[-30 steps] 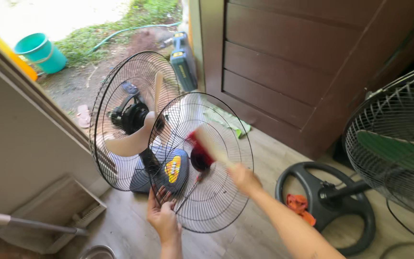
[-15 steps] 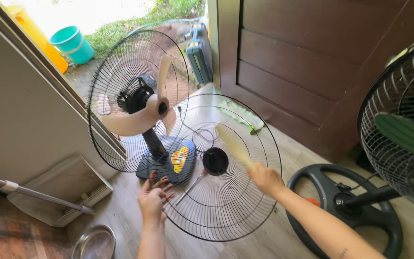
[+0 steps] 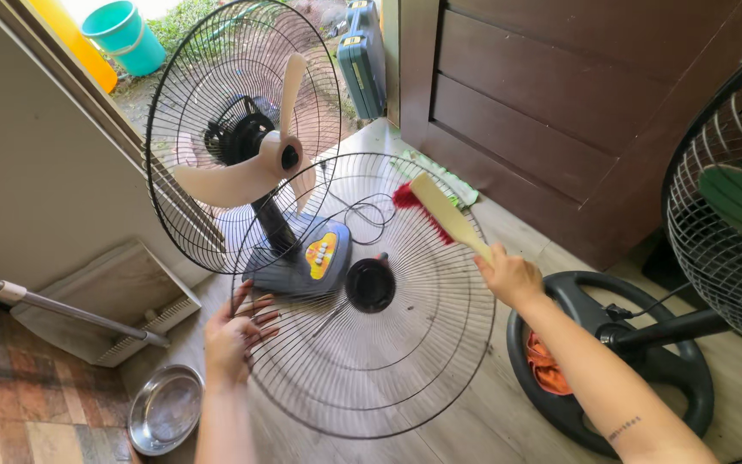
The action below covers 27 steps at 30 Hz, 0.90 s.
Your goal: The person assembles a standing fan by attaching the fan blade to the motor, securing it with a nut, and then attaching the front protective cage. They use a screwdriver to tighten the nut and a brush to clean the cage before installation.
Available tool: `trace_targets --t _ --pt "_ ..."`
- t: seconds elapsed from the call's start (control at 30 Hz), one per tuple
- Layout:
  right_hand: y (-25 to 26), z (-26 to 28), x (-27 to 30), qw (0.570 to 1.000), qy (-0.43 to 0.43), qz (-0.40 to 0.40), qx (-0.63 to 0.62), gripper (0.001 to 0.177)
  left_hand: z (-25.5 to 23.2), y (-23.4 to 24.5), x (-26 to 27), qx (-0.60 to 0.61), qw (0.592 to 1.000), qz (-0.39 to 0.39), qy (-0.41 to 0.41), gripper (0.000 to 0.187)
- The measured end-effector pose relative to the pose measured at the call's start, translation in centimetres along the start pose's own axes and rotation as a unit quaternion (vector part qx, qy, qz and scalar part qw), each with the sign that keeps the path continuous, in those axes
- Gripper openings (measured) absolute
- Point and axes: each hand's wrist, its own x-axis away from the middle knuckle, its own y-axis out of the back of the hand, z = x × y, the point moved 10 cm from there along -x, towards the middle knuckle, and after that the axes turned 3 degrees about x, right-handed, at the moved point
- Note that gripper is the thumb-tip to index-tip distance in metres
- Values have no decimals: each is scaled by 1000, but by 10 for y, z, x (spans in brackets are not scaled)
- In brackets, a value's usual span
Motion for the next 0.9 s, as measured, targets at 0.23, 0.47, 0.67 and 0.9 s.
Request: trace_targets --t 0.23,0.47,0.67,0.9 --pt "-28 98 54 968 250 17 -18 40 24 -43 -7 75 995 -28 -57 80" --pt "33 14 16 973 17 -138 -184 32 25 -66 18 70 993 -40 -86 78" --pt "12 106 48 968 249 -26 -7 32 29 -102 24 115 988 -26 -103 74" --pt "12 7 -1 982 16 -86 -169 33 38 -112 33 51 996 -6 -68 81"
